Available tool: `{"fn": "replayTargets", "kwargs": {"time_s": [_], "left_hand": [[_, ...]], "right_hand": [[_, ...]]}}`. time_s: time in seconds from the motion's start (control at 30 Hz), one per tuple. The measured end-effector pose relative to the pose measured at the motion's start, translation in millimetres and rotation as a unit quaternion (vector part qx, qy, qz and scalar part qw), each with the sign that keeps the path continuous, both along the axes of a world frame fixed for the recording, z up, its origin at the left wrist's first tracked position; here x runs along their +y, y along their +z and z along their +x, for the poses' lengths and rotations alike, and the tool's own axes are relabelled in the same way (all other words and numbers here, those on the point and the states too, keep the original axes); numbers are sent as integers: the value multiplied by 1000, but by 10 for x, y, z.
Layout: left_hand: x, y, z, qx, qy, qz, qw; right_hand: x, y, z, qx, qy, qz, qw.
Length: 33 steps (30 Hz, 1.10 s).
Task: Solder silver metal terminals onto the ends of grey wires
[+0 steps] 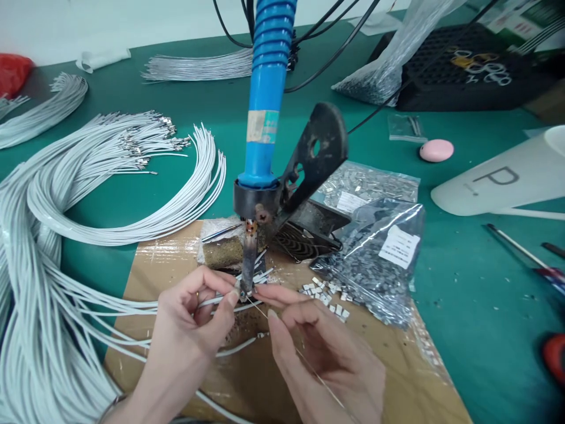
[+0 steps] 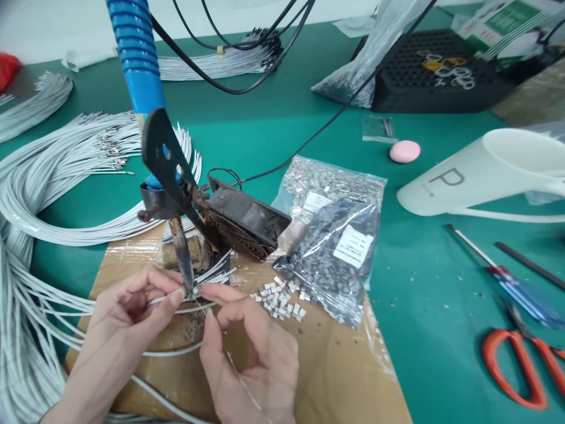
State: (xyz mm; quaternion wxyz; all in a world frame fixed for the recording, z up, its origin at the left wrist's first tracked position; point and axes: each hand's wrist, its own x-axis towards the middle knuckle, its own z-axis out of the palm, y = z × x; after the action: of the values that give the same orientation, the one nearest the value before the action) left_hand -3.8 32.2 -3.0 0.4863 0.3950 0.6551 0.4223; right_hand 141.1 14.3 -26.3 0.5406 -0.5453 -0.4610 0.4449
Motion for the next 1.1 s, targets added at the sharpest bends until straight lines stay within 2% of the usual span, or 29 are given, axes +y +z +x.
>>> {"fn": "replayTargets", "kwargs": {"time_s": [0.1, 0.5, 0.73, 0.9, 1.1], "left_hand": [[0, -31, -61, 22, -25, 1, 999], [-1, 1, 61, -28, 35, 0, 999], [-9, -43, -11, -15, -1, 3, 1000], [-3, -21, -64, 30, -38, -5, 999], [0, 5, -37, 30, -25, -6, 999]], "right_hand": [[4, 7, 0, 14, 1, -4, 1000], [-14, -8, 12, 12, -6, -26, 1000], [12, 9, -5, 29, -11, -17, 999], [12, 12, -20, 30, -19, -6, 999], [-6, 17, -12, 16, -15, -40, 999]]}}
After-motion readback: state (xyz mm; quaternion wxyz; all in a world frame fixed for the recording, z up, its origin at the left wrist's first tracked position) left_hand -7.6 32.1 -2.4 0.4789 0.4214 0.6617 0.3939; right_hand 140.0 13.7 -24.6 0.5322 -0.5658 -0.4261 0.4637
